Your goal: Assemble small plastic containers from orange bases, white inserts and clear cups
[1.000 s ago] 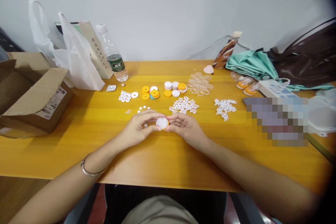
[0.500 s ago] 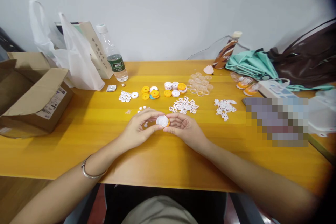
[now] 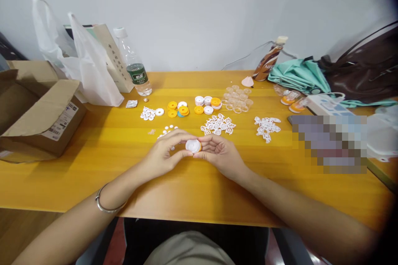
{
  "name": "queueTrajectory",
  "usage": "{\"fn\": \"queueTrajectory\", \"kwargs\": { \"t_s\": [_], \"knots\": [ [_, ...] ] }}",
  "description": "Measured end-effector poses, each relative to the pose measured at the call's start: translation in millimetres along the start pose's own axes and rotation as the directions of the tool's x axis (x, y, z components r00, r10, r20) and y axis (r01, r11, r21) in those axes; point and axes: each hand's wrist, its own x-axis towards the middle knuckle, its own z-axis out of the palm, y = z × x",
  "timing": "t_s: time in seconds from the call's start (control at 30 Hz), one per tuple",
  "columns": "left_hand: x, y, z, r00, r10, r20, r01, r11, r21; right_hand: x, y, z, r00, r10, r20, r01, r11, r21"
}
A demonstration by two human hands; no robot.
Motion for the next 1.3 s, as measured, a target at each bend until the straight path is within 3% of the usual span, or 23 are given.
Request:
{"fn": "queueTrajectory", "kwargs": {
  "t_s": [0.3,0.57,0.77,1.3],
  "knots": [
    [-1.4,-2.8,-1.3,1.0,0.003,0.016,-0.004,0.999,0.032,-1.3,-1.5,0.3,1.0,0.008,0.008,-0.008,1.0,-0.005],
    [-0.3,-2.2,-7.4,0.993,0.051,0.104,-0.053,0.999,0.011,0.0,-2.0,0.4,0.999,0.049,0.012,-0.05,0.998,0.041],
    [0.8,0.0,-15.0,0.979,0.036,0.199,-0.036,0.999,-0.003,2.9,-0.2,-4.0,0.988,0.122,0.095,-0.13,0.988,0.081],
    [1.8,0.2,-16.2,0.968,0.01,0.251,0.006,0.998,-0.059,6.5,2.4,-9.0,0.967,0.15,0.205,-0.182,0.972,0.148]
  ]
}}
